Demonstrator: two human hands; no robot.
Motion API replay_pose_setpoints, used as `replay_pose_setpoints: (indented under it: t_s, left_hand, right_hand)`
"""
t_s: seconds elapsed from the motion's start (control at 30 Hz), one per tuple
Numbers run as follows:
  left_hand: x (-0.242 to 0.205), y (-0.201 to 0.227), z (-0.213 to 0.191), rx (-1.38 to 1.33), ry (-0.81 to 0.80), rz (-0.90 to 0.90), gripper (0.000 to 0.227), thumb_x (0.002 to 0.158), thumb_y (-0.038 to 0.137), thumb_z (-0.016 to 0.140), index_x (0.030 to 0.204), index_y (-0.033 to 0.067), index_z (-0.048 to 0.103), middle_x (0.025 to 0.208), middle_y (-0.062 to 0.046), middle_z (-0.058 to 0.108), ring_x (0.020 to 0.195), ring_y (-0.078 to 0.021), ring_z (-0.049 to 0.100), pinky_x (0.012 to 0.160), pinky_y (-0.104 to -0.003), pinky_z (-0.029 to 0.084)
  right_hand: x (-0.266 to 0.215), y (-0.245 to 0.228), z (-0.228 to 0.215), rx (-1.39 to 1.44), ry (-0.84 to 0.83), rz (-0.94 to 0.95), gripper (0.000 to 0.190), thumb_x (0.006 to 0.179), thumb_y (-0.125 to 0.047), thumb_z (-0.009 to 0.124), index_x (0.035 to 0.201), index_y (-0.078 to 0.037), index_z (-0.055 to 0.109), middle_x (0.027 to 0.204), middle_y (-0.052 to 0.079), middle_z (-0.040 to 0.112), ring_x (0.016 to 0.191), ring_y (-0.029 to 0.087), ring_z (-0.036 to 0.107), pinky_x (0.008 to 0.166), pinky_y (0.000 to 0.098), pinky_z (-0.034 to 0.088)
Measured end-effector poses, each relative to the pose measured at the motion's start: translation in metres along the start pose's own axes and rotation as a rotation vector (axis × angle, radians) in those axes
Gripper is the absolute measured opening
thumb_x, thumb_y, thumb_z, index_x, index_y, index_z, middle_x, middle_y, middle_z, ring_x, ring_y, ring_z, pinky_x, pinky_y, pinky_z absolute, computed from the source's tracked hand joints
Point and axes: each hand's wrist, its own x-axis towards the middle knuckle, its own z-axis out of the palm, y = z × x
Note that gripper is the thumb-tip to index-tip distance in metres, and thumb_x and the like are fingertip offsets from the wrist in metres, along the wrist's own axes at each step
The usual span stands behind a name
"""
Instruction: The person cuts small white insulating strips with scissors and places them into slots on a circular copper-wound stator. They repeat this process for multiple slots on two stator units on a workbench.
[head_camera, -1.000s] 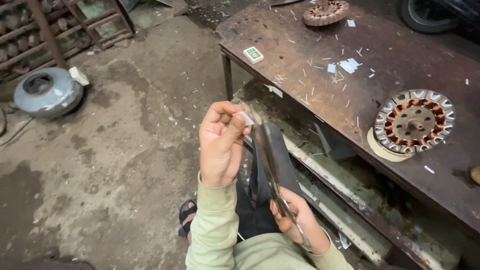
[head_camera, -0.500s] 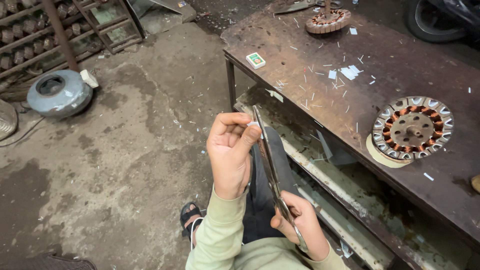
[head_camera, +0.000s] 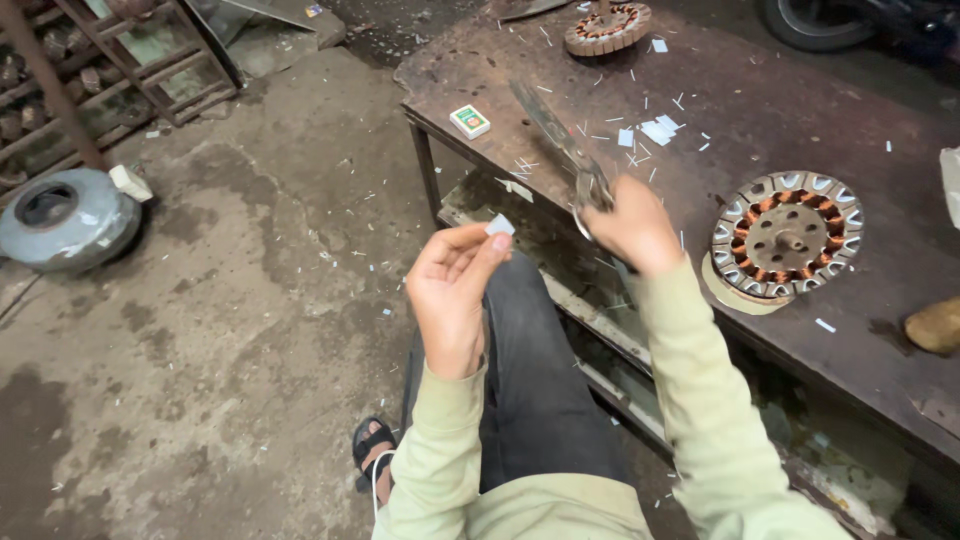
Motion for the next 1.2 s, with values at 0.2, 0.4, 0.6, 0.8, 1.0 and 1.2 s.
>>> replay_pose_setpoints:
  t_s: [0.2,0.4,0.6,0.8,1.0,1.2]
  left_hand:
    - [0.014,-0.012,0.003,0.038,-0.061,-0.04,0.016,0.093,-0.003,0.074,0.108,-0.0071,0.071,0.098,-0.009,0.074,0.087,-0.0126,0.069,0.078,-0.027,0.058]
    - [0.019,-0.013,0.006,0.081,-0.174,-0.05,0.016,0.095,-0.002,0.072,0.11,-0.0085,0.071,0.1,-0.01,0.074,0.084,-0.0117,0.067,0.078,-0.025,0.055]
    - [0.014,-0.006,0.004,0.066,-0.267,-0.144,0.018,0.093,-0.003,0.071,0.11,-0.0089,0.069,0.102,-0.011,0.075,0.086,-0.0125,0.069,0.08,-0.026,0.057]
    - [0.003,0.002,0.006,0.053,-0.346,-0.159,0.017,0.095,-0.003,0.071,0.111,-0.0095,0.068,0.102,-0.011,0.074,0.086,-0.0122,0.069,0.079,-0.026,0.057]
    - [-0.009,0.006,0.01,0.008,-0.323,-0.171,0.016,0.095,-0.002,0.07,0.109,-0.0085,0.069,0.103,-0.011,0.076,0.084,-0.0118,0.068,0.078,-0.026,0.056]
    - [-0.01,0.021,-0.004,-0.011,-0.361,-0.239,0.013,0.094,0.0,0.072,0.105,-0.0073,0.07,0.098,-0.011,0.075,0.084,-0.0119,0.069,0.076,-0.028,0.058]
  right_hand:
    - [0.03,-0.009,0.0,-0.1,0.031,-0.153,0.037,0.081,-0.027,0.078,0.1,0.003,0.067,0.097,0.028,0.068,0.092,0.047,0.065,0.08,0.0516,0.05]
    - [-0.06,-0.077,-0.021,0.636,0.074,-0.164,0.012,0.095,-0.009,0.074,0.101,0.0,0.072,0.091,0.003,0.068,0.082,0.01,0.061,0.072,0.0255,0.049]
    - [-0.084,-0.109,-0.036,0.974,-0.003,-0.011,0.015,0.089,0.0,0.072,0.103,0.006,0.074,0.091,0.003,0.071,0.082,0.009,0.068,0.072,0.0236,0.054]
    - [-0.086,-0.101,-0.045,1.078,-0.094,0.009,0.014,0.087,0.002,0.069,0.1,0.005,0.072,0.083,0.004,0.069,0.07,0.009,0.063,0.062,0.0231,0.049]
    - [-0.09,-0.103,-0.048,0.851,-0.127,-0.14,0.011,0.09,-0.002,0.068,0.101,0.002,0.068,0.079,-0.002,0.065,0.07,0.002,0.056,0.06,0.0195,0.042]
    - [-0.097,-0.118,-0.05,0.752,-0.149,-0.133,0.009,0.092,-0.005,0.068,0.1,0.0,0.069,0.072,-0.002,0.061,0.061,0.002,0.05,0.052,0.0202,0.038]
